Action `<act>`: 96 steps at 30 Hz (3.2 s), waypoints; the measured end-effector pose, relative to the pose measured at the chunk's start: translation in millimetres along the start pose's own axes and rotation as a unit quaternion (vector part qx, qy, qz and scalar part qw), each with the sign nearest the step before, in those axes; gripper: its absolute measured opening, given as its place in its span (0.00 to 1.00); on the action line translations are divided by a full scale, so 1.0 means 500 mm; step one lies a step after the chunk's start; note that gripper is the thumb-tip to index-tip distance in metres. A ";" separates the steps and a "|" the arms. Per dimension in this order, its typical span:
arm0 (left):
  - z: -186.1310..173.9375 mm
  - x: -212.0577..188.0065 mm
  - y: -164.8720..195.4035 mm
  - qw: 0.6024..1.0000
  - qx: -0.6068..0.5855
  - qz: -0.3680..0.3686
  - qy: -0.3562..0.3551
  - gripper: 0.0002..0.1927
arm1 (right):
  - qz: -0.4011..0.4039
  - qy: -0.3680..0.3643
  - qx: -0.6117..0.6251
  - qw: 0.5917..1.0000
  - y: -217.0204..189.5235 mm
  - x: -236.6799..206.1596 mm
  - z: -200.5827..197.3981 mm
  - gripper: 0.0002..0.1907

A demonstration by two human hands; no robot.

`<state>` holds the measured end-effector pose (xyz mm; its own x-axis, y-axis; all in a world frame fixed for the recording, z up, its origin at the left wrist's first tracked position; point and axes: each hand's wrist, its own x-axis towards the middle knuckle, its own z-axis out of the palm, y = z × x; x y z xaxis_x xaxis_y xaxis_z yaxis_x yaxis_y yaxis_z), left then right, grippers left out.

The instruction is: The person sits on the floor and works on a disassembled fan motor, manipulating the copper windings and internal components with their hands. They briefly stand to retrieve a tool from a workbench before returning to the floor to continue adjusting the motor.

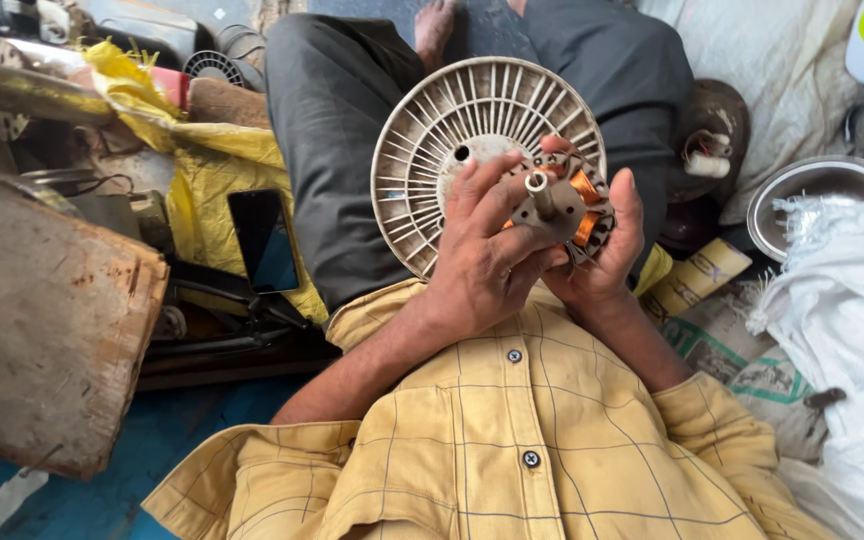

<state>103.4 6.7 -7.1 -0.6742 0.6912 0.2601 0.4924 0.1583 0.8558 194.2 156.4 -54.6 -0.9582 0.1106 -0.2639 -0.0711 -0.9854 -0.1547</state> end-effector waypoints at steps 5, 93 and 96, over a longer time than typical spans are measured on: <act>-0.019 0.008 -0.018 0.949 -0.273 -0.159 -0.010 0.22 | 0.032 0.054 -0.124 0.990 -0.001 0.008 -0.002 0.38; -0.028 0.050 -0.140 0.985 0.051 0.088 -0.137 0.59 | -0.094 0.125 -0.676 0.720 -0.030 0.032 -0.031 0.21; -0.044 0.052 -0.134 0.984 0.047 0.086 -0.149 0.61 | -0.109 0.084 -0.682 0.718 -0.075 0.033 -0.026 0.18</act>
<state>40.9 -1.3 -47.7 -0.3927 0.8871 0.2427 0.6426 0.0758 0.7625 184.6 196.7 -65.8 -0.9102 0.3700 -0.1858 0.2335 0.0879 -0.9684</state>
